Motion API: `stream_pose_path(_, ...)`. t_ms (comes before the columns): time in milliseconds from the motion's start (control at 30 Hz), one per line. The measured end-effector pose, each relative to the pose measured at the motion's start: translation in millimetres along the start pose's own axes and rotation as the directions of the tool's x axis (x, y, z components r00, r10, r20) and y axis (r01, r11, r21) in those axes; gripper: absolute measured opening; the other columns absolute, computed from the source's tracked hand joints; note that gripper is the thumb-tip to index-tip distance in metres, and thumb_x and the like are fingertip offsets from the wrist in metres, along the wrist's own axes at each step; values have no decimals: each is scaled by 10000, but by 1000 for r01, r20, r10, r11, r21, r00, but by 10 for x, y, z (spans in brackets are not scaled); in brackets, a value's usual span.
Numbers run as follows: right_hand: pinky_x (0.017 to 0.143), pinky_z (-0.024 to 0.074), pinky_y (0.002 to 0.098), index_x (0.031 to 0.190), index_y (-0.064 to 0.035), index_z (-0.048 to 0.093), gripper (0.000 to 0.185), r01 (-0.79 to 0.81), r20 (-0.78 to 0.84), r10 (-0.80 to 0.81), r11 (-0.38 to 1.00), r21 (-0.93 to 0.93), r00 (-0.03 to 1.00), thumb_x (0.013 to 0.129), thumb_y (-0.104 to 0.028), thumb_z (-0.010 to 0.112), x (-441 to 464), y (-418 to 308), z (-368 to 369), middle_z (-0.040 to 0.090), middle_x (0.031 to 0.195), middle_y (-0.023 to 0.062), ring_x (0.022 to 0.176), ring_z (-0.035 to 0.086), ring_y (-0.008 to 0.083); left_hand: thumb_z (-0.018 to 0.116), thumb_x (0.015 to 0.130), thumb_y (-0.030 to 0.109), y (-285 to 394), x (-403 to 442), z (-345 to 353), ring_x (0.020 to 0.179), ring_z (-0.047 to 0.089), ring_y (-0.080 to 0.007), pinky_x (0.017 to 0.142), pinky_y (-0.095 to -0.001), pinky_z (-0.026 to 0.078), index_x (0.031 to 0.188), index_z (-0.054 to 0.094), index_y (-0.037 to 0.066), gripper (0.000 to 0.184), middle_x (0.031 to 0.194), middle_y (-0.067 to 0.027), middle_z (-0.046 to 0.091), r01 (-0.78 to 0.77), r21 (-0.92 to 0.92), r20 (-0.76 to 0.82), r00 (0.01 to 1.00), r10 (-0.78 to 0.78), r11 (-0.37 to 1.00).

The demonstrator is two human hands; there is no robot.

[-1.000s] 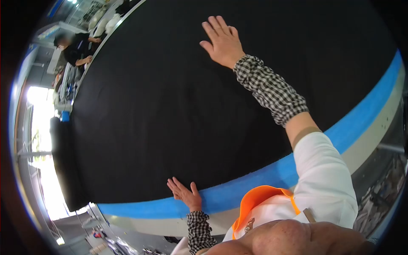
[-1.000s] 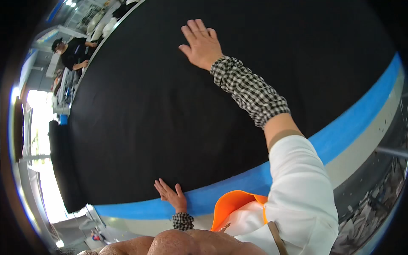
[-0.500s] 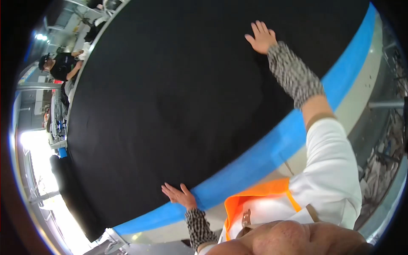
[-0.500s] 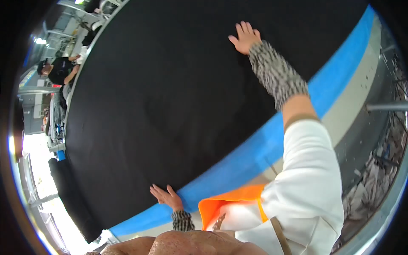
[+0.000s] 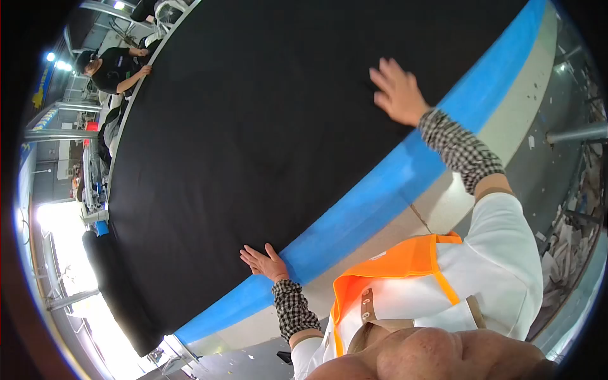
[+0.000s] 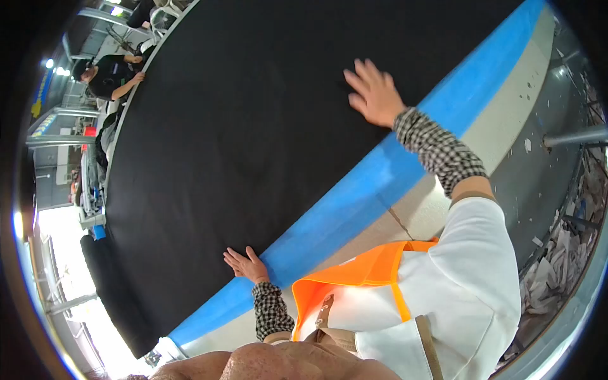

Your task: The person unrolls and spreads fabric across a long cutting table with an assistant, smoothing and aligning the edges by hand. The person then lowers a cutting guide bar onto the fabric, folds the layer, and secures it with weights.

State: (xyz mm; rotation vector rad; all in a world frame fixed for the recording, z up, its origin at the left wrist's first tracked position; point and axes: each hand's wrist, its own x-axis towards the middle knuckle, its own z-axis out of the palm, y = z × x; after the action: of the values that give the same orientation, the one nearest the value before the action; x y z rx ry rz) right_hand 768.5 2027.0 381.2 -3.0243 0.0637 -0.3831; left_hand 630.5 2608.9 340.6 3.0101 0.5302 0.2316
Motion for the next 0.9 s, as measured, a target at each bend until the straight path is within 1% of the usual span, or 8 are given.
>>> stream_pose_path(100, 1140, 231, 497, 1514, -180, 368, 580, 59, 35, -61, 997, 46, 998, 1011, -456, 451, -194, 105, 199, 265, 1601, 136, 1482, 211, 334, 389, 988, 605, 39, -19, 62, 1505, 132, -342, 1140, -556, 191, 1556, 230, 77, 792, 1626, -176, 173, -4, 12, -19, 1000, 4, 1000)
stream_pose_path(167, 1143, 231, 499, 1514, -168, 354, 570, -140, 159, 134, 990, 26, 978, 1022, -446, 429, -239, 93, -112, 248, 1605, 134, 1487, 191, 339, 376, 986, 622, -13, 54, 57, 1501, 145, -345, 1131, -569, 207, 1554, 240, 81, 796, 1624, -179, 177, -13, 33, -37, 999, 14, 999)
stream_pose_path(267, 1112, 282, 522, 1499, -145, 352, 581, -427, -63, 427, 904, 7, 902, 1011, -447, 442, -760, 293, 61, 258, 1591, 158, 1466, 222, 357, 395, 981, 618, -7, 11, 94, 1498, 153, -353, 1130, -569, 210, 1553, 245, 79, 800, 1623, -176, 185, 1, -19, -54, 999, -2, 1000)
stream_pose_path(333, 1090, 310, 517, 1492, -123, 356, 592, -384, -80, 392, 917, 105, 916, 984, -391, 501, -1276, 293, 61, 313, 1563, 178, 1438, 295, 353, 414, 981, 603, 25, 22, 89, 1497, 156, -355, 1132, -570, 206, 1551, 250, 73, 796, 1621, -176, 190, -7, -29, -55, 998, 5, 1000)
stream_pose_path(467, 992, 419, 480, 1260, -55, 596, 380, -162, -62, 169, 982, 101, 984, 960, -286, 561, -2103, 226, -130, 595, 1292, 204, 1213, 541, 355, 487, 974, 532, 76, -1, -16, 1498, 129, -390, 1153, -561, 184, 1552, 227, 61, 790, 1614, -218, 165, -7, -93, -36, 999, 4, 996)
stream_pose_path(667, 723, 520, 304, 1117, 0, 639, 214, -90, 27, 118, 567, 819, 993, 951, -114, 564, -1588, -446, -1634, 693, 888, 110, 789, 668, 201, 490, 964, 558, 93, 4, 41, 1513, 53, -380, 1166, -566, 158, 1566, 180, 74, 833, 1634, -207, 87, -3, -118, 27, 1000, 6, 993)
stream_pose_path(800, 773, 495, 302, 1144, -8, 626, 239, 382, -269, -298, 446, 810, 916, 987, -100, 472, -1035, -1109, -2865, 694, 952, 99, 879, 626, 192, 494, 959, 564, 111, -18, 33, 1523, 38, -344, 1178, -551, 144, 1571, 172, 77, 846, 1644, -184, 69, -43, -144, 92, 994, 57, 989)
stream_pose_path(900, 783, 462, 376, 1237, -12, 589, 374, 594, -526, -396, 66, 802, 753, 975, -262, 497, -796, -1462, -3359, 679, 976, 91, 977, 580, 275, 485, 955, 571, -14, 1, 120, 1525, 53, -318, 1186, -540, 137, 1567, 205, 84, 831, 1646, -157, 103, -32, -111, 115, 992, 45, 993)
